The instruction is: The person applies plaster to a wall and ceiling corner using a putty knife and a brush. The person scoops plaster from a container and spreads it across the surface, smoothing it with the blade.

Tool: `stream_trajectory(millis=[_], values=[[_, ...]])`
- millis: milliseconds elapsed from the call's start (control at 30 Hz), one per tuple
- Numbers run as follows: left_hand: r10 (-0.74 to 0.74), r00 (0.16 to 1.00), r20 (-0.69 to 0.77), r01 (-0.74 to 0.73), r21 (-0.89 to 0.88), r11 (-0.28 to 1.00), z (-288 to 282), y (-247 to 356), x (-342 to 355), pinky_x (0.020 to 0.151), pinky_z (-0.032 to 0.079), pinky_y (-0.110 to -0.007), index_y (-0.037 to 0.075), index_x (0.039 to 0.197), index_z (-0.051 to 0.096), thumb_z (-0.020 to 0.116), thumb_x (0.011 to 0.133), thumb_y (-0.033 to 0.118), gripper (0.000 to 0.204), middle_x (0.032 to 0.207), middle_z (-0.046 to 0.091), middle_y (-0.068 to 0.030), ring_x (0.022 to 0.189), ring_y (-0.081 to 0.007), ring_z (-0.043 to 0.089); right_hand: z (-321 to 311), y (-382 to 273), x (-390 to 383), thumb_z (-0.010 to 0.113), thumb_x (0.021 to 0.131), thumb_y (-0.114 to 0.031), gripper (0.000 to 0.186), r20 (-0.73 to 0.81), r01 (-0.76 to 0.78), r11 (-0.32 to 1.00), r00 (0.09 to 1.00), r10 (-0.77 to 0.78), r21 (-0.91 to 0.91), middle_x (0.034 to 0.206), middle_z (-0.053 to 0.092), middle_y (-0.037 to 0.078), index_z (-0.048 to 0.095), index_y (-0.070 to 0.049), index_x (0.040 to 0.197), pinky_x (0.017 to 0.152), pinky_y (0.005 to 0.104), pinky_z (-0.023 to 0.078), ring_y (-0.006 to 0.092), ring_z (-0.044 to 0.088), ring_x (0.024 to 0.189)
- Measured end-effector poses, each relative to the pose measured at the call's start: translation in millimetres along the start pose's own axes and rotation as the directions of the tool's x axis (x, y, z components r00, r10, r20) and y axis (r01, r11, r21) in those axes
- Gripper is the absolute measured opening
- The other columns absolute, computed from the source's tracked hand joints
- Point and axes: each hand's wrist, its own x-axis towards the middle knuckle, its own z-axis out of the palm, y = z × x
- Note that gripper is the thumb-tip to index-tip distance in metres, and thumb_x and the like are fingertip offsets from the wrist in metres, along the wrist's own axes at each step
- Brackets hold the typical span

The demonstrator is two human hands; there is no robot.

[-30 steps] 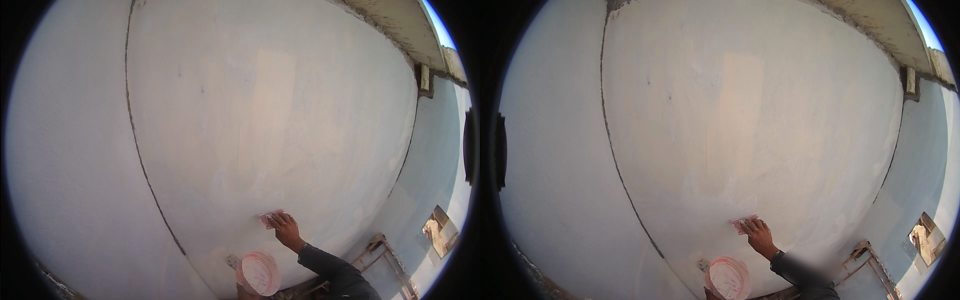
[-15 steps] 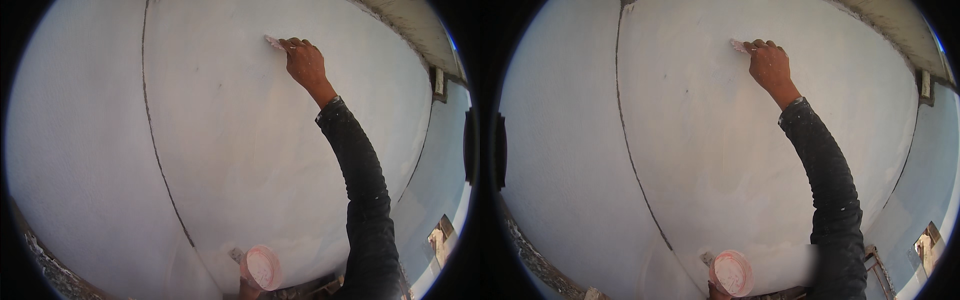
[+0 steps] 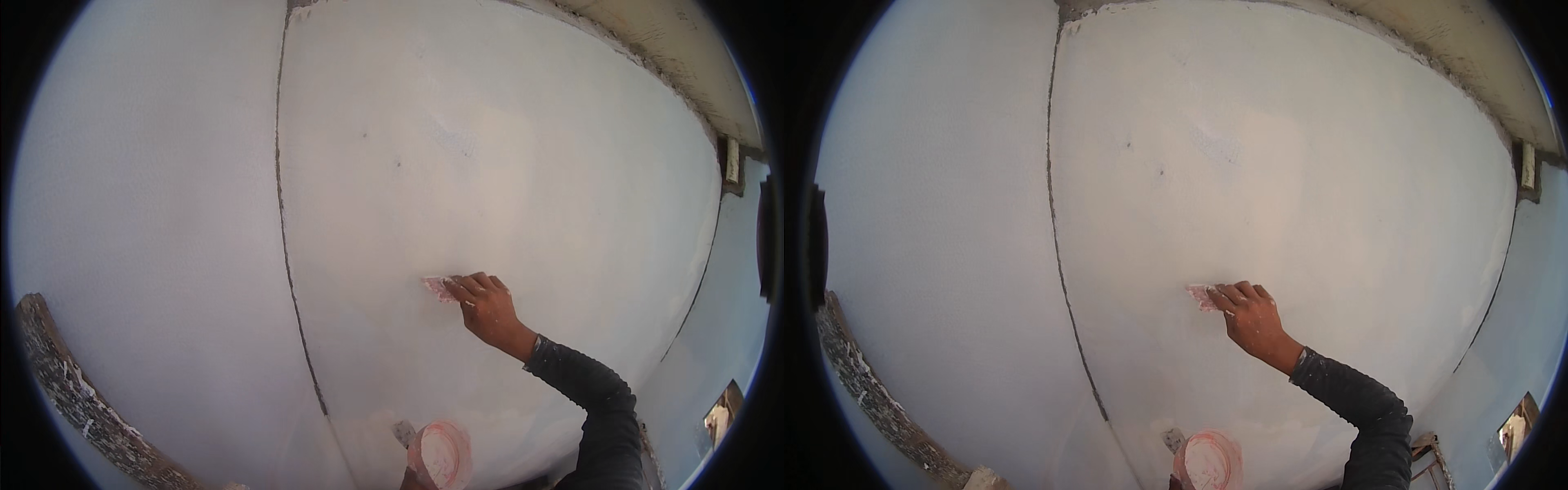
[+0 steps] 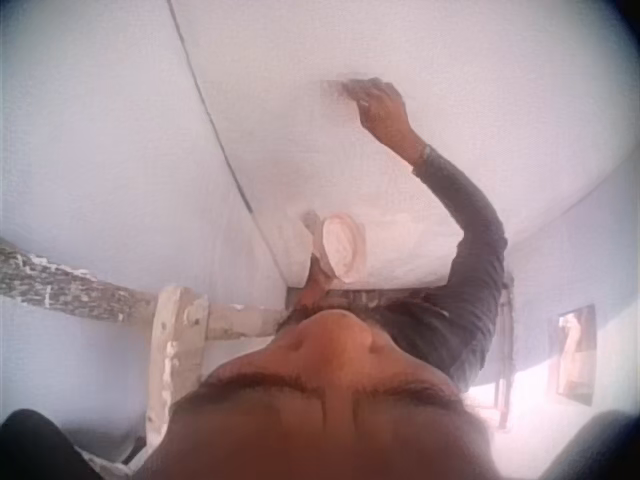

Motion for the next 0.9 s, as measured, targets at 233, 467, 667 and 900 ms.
stream_trajectory(millis=[233, 467, 667, 900], values=[[0.013, 1.0, 0.026, -0.012, -0.015, 1.0, 10.0, 1.4, 3.4, 0.117, 0.047, -0.057, 0.008, 0.154, 0.045, 0.051, 0.105, 0.058, 0.07, 0.152, 0.054, -0.0179, 0.14, -0.038, 0.054, -185.2, 102.4, 363.3, 0.058, 0.097, -0.007, 0.035, -0.645, -0.086, 0.865, 0.703, -0.299, -0.495, 0.113, 0.078, 0.006, 0.08, -0.02, 0.122, 0.087, 0.0422, 0.061, 0.0282, 0.074, 0.1], [0.016, 0.999, 0.03, -0.015, -0.04, 0.999, 7.9, 1.2, 1.4, 0.117, 0.047, -0.057, 0.008, 0.154, 0.046, 0.051, 0.106, 0.057, 0.069, 0.152, 0.054, -0.0174, 0.139, -0.0373, 0.054, -188.2, 117.7, 446.3, 0.061, 0.094, -0.012, 0.03, -0.585, -0.201, 0.813, 0.786, -0.2, -0.547, 0.108, 0.077, 0.01, 0.081, -0.019, 0.116, 0.087, 0.0413, 0.061, 0.0287, 0.074, 0.101], [0.009, 1.0, 0.023, -0.008, -0.062, 0.998, 2.5, -2.9, -1.2, 0.117, 0.047, -0.056, 0.008, 0.154, 0.046, 0.051, 0.106, 0.057, 0.069, 0.151, 0.055, -0.0169, 0.139, -0.0367, 0.054, -80.3, 47.8, 329.4, 0.064, 0.088, -0.002, 0.032, -0.464, 0.105, 0.869, 0.811, -0.357, -0.484, 0.105, 0.074, 0.01, 0.077, -0.005, 0.117, 0.089, 0.0397, 0.056, 0.0262, 0.07, 0.099], [0.013, 0.999, 0.032, -0.01, -0.079, 0.997, 2.2, -1.3, -4.9, 0.117, 0.046, -0.055, 0.008, 0.153, 0.047, 0.051, 0.106, 0.056, 0.068, 0.151, 0.055, -0.0163, 0.139, -0.036, 0.054, 64.4, -29.0, 40.9, 0.065, 0.093, -0.014, 0.048, 0.006, 0.362, 0.887, 0.927, -0.376, -0.286, 0.131, 0.061, 0.018, 0.064, 0.004, 0.138, 0.11, 0.0478, 0.049, 0.0354, 0.058, 0.123]])
